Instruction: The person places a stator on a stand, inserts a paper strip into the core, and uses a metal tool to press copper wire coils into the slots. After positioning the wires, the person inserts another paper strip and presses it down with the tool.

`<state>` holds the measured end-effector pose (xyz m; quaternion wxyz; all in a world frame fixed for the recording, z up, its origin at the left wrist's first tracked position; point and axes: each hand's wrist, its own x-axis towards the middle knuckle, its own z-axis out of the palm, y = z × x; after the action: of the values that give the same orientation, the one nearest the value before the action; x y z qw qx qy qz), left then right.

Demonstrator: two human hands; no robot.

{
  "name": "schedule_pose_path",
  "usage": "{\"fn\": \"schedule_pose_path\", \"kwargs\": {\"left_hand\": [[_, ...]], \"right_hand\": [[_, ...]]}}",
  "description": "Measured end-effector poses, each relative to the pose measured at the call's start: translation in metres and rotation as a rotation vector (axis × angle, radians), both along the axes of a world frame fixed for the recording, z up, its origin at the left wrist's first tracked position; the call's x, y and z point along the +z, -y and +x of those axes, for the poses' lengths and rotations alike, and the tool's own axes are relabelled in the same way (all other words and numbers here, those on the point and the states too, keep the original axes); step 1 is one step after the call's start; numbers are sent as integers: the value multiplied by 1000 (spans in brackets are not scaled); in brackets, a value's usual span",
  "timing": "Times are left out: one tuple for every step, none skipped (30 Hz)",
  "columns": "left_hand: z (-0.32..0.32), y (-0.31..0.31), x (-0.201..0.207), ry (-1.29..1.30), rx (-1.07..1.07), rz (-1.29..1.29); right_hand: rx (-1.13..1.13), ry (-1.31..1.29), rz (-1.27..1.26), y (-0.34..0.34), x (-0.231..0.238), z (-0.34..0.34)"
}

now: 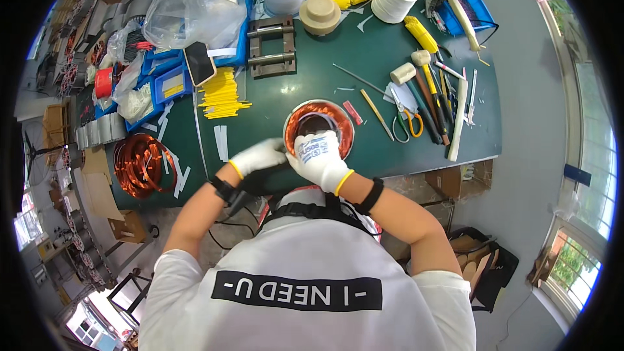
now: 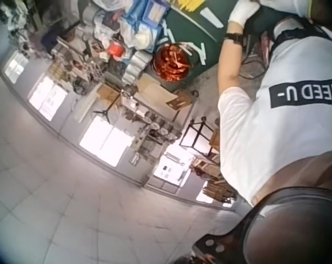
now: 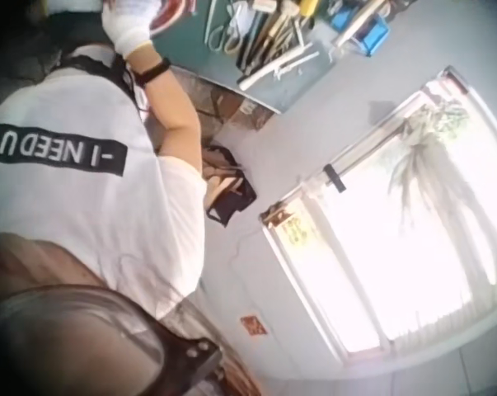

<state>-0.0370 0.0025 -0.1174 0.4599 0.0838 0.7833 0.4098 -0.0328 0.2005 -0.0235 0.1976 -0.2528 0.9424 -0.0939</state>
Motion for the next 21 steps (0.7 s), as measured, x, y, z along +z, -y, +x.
{"fn": "schedule_pose_path", "kwargs": {"left_hand": [[-12,12,11,-3,33,104],[-20,25,22,-4,68,207],[-26,38,30,-81,144,237],[-32,46,38,-154,214,270],[-32,50,46,-125,297,319],[-37,49,58,-131,282,325],[-38,46,69,-142,356,332],[-38,41,77,-152,430,340],[-34,36,84,-194,497,387],[-33,32,90,-505,344,294],[-33,20,102,-604,277,279],[-32,3,113,-706,208,266],[-33,-12,116,-818,103,188],[-35,-26,121,-933,0,104],[-33,-40,124,-983,-47,-37],[-36,-49,120,-983,-60,-142],[-30,-51,118,-1041,-73,-205],[-30,-60,114,-1116,-87,-246],[-28,-58,114,-1123,-81,-242],[-28,-59,113,-1134,-75,-230],[-27,-59,106,-1102,-9,-154]], "right_hand": [[-39,-53,-28,0,1,5],[-49,-46,-26,-2,1,8],[-73,-50,-91,-5,3,6],[-105,-53,-154,-9,4,4],[-102,-56,-218,-15,7,2],[-115,-67,-214,-24,13,-4],[-197,110,-342,-36,24,-8],[-280,284,-469,-48,39,-12],[-399,348,-556,-56,61,-17],[-520,416,-642,-63,80,-19],[-608,348,-735,-72,91,-20],[-696,273,-826,-79,99,-18],[-745,207,-1018,-84,102,-18],[-845,177,-1129,-85,105,-18],[-695,-46,-1007,-81,103,-21],[-534,-263,-881,-73,95,-28],[-297,-252,-657,-68,89,-31],[-116,-441,-486,-67,61,-26],[-29,-285,-385,-62,45,-24],[-34,-351,-228,-54,29,-17],[-70,-385,-241,-50,11,-15]]}}
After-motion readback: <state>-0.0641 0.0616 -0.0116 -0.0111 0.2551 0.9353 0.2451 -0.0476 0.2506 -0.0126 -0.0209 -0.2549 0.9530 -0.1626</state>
